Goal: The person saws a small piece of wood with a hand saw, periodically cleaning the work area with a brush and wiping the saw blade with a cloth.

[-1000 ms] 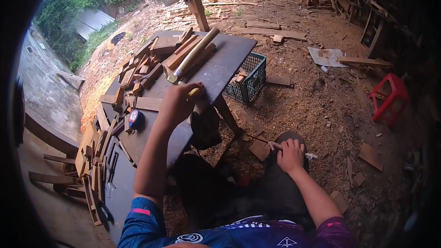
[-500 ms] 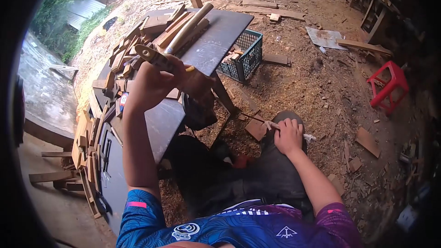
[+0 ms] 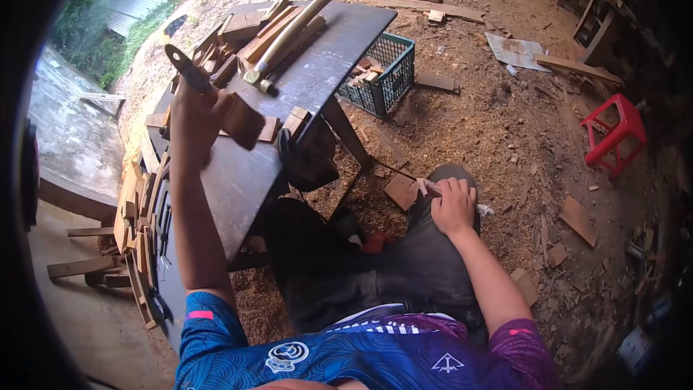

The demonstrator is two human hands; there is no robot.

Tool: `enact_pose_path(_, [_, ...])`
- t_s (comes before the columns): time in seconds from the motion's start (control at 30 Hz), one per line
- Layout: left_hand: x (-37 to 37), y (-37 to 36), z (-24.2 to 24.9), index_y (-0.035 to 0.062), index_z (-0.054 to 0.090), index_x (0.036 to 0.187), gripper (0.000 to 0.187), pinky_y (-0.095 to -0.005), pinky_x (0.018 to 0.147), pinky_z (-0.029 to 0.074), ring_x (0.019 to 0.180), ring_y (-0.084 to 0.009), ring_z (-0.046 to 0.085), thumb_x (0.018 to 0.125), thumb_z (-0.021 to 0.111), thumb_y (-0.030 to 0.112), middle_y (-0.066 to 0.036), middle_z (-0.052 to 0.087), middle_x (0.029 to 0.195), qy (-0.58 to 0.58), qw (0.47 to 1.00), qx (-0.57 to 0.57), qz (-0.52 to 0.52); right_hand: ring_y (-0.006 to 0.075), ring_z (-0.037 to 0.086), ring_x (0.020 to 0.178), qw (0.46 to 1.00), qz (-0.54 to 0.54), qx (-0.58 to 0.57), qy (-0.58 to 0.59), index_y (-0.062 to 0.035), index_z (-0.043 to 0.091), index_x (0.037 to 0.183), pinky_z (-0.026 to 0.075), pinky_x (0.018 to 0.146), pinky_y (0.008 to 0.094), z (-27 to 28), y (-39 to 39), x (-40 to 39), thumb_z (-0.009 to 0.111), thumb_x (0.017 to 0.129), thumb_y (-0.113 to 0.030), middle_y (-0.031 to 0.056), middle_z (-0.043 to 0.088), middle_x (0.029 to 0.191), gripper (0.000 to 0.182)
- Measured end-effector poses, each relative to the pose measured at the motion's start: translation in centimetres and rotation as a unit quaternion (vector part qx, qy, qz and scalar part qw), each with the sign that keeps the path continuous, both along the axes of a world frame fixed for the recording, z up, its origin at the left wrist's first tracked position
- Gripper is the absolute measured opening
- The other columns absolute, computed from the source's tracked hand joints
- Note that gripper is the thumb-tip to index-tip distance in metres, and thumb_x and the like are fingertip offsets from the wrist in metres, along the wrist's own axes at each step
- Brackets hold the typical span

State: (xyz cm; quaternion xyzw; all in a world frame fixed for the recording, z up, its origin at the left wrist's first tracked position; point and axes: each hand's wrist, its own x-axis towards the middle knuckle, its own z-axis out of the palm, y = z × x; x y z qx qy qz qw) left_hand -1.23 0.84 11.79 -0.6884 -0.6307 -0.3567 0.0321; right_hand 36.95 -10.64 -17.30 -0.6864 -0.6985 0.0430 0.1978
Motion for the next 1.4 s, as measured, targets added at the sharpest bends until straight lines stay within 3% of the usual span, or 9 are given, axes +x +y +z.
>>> enact_pose_path(0.1, [-2.8,-0.5,0.2,0.0,0.054,0.115,0.035,-0.0458,0.067,0.054,0.07,-0.0392,0.068,0.085,0.066,0.014,-0.021,0.065,0.073,0.077,0.996,0.028,-0.027,0.0294,0.055,0.107,1.0,-0.002,0.011,0.009,-0.009,0.064,0.106,0.039,0.093,0.0438,-0.6,-0.3,0.5,0.059,0.084,-0.015,0.0081,0.062,0.104,0.024])
enact_pose_path(0.17, [-2.4,-1.0,0.6,-0.0007,0.054,0.118,0.034,-0.0518,0.075,0.053,0.078,-0.0428,0.07,0.086,0.061,0.01,-0.025,0.068,0.078,0.067,0.994,-0.088,0.015,0.0291,0.057,0.106,0.998,0.005,0.047,0.052,-0.0088,0.064,0.108,0.039,0.091,0.0433,-0.5,-0.1,0.5,0.058,0.085,-0.014,0.0085,0.064,0.104,0.025])
enact_pose_path(0.27, [-6.4,1.9,-4.9,-0.0036,0.052,0.12,0.035,-0.057,0.082,0.053,0.088,-0.0499,0.068,0.086,0.052,0.005,-0.033,0.068,0.087,0.14,0.986,-0.086,0.009,0.0339,0.065,0.106,0.986,0.045,0.083,0.136,-0.0058,0.063,0.117,0.048,0.089,0.0449,0.8,0.1,0.2,0.063,0.091,-0.01,0.0127,0.069,0.108,0.027])
enact_pose_path(0.37, [-6.6,2.1,-8.3,-0.0004,0.053,0.131,0.045,-0.0514,0.089,0.053,0.103,-0.0446,0.067,0.088,0.06,0.013,-0.029,0.066,0.112,0.169,0.983,-0.047,0.057,0.042,0.07,0.101,0.964,0.111,0.147,0.194,-0.0018,0.059,0.127,0.056,0.085,0.0467,6.3,1.0,-2.5,0.067,0.094,-0.007,0.0195,0.072,0.111,0.034])
enact_pose_path(0.43, [-5.9,2.5,-9.7,0.0075,0.058,0.135,0.051,-0.0451,0.097,0.051,0.108,-0.0378,0.063,0.088,0.072,0.021,-0.02,0.062,0.121,0.213,0.973,0.085,0.014,0.0446,0.07,0.099,0.945,0.116,0.036,0.303,-0.0016,0.057,0.131,0.056,0.084,0.0477,10.7,1.7,-5.0,0.064,0.095,-0.008,0.0229,0.071,0.111,0.036])
enact_pose_path(0.57, [-1.2,1.0,-9.6,0.0073,0.074,0.102,0.012,-0.0419,0.098,0.049,0.11,-0.0314,0.066,0.093,0.071,0.014,-0.011,0.071,0.107,0.035,0.982,0.057,-0.174,0.0459,0.07,0.096,0.951,0.217,0.04,0.218,-0.0019,0.055,0.131,0.056,0.081,0.0507,16.2,4.7,-8.7,0.058,0.098,-0.008,0.0246,0.071,0.108,0.034])
enact_pose_path(0.67, [-0.5,-0.1,-10.5,0.009,0.075,0.104,0.013,-0.0416,0.104,0.042,0.112,-0.0272,0.065,0.096,0.067,0.017,-0.008,0.071,0.111,0.085,0.954,0.043,-0.283,0.0468,0.068,0.091,0.968,0.228,-0.025,0.104,-0.0032,0.054,0.126,0.054,0.078,0.0583,16.7,6.9,-10.6,0.052,0.097,-0.008,0.0243,0.07,0.1,0.03])
enact_pose_path(0.9, [-0.6,-0.3,-11.5,0.0089,0.073,0.115,0.025,-0.0454,0.107,0.04,0.117,-0.0294,0.062,0.1,0.058,0.022,-0.009,0.069,0.12,0.05,0.951,-0.005,-0.304,0.0492,0.068,0.086,0.971,0.236,-0.037,0.004,-0.0015,0.05,0.119,0.056,0.075,0.0568,18.6,7.3,-12.8,0.052,0.095,-0.007,0.0277,0.068,0.097,0.025])
enact_pose_path(1.4, [0.2,-0.1,-11.6,0.008,0.075,0.103,0.022,-0.0407,0.091,0.043,0.104,-0.0259,0.061,0.095,0.059,0.022,-0.006,0.071,0.11,0.048,0.968,0.026,-0.247,0.0459,0.072,0.078,0.968,0.172,-0.097,-0.154,0.0005,0.049,0.107,0.058,0.067,0.0562,19.6,10.3,-17.2,0.046,0.1,-0.009,0.026,0.071,0.079,0.012])
